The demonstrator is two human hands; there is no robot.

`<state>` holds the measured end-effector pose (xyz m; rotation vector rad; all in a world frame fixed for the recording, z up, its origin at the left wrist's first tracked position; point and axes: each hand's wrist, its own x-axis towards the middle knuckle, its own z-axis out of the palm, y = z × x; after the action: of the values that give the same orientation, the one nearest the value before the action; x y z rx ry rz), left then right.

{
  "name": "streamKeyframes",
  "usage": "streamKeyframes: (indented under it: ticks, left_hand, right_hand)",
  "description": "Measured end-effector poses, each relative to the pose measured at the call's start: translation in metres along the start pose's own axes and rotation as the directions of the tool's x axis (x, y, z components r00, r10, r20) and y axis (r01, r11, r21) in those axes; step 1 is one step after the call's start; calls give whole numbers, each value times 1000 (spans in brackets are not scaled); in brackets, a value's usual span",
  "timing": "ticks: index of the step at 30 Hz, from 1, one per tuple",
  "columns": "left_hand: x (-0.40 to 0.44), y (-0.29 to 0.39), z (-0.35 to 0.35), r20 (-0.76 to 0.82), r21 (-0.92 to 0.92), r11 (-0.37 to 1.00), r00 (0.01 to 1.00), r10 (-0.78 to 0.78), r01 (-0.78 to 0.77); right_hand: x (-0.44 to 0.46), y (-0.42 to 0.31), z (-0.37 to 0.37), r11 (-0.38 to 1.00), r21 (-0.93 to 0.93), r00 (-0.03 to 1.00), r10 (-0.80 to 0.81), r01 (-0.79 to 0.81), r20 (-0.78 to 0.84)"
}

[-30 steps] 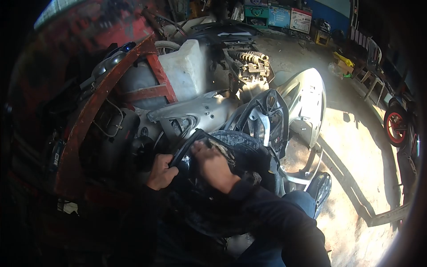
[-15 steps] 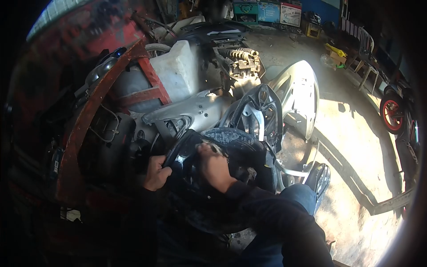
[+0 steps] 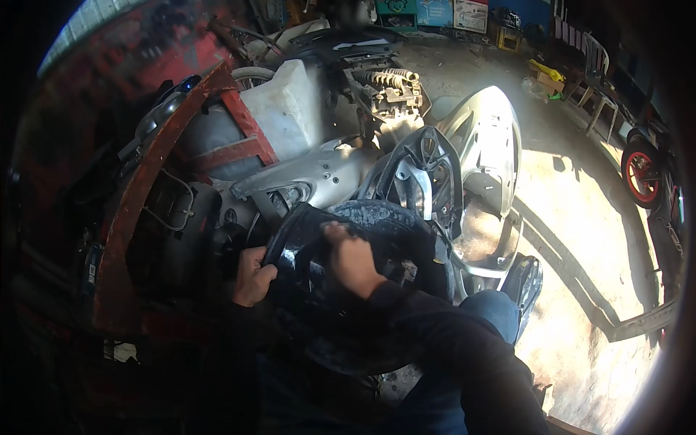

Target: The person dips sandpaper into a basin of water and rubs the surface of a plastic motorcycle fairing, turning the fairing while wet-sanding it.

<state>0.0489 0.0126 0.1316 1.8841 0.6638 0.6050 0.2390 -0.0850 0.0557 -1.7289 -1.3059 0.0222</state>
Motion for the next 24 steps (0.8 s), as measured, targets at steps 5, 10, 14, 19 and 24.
streamKeyframes:
  ticks: [5, 10, 14, 19, 24]
  left_hand:
    - [0, -4, 2, -17, 69, 997, 999, 44, -43]
    - [10, -10, 1, -48, 132, 989, 996, 71, -64]
    - [7, -11, 1, -71, 197, 977, 993, 98, -83]
    - [13, -15, -3, -91, 170, 983, 993, 81, -64]
    - [14, -21, -4, -66, 173, 983, 996, 68, -55]
  right_hand:
    - [-26, -16, 11, 976, -90, 979, -202, 200, -12]
    - [-23, -16, -7, 936, -163, 943, -282, 311, 179]
    - [-40, -36, -6, 863, -171, 875, -442, 474, 195]
    - [-27, -27, -3, 931, -125, 932, -319, 342, 174]
    - [-26, -24, 0, 911, -163, 921, -354, 379, 164]
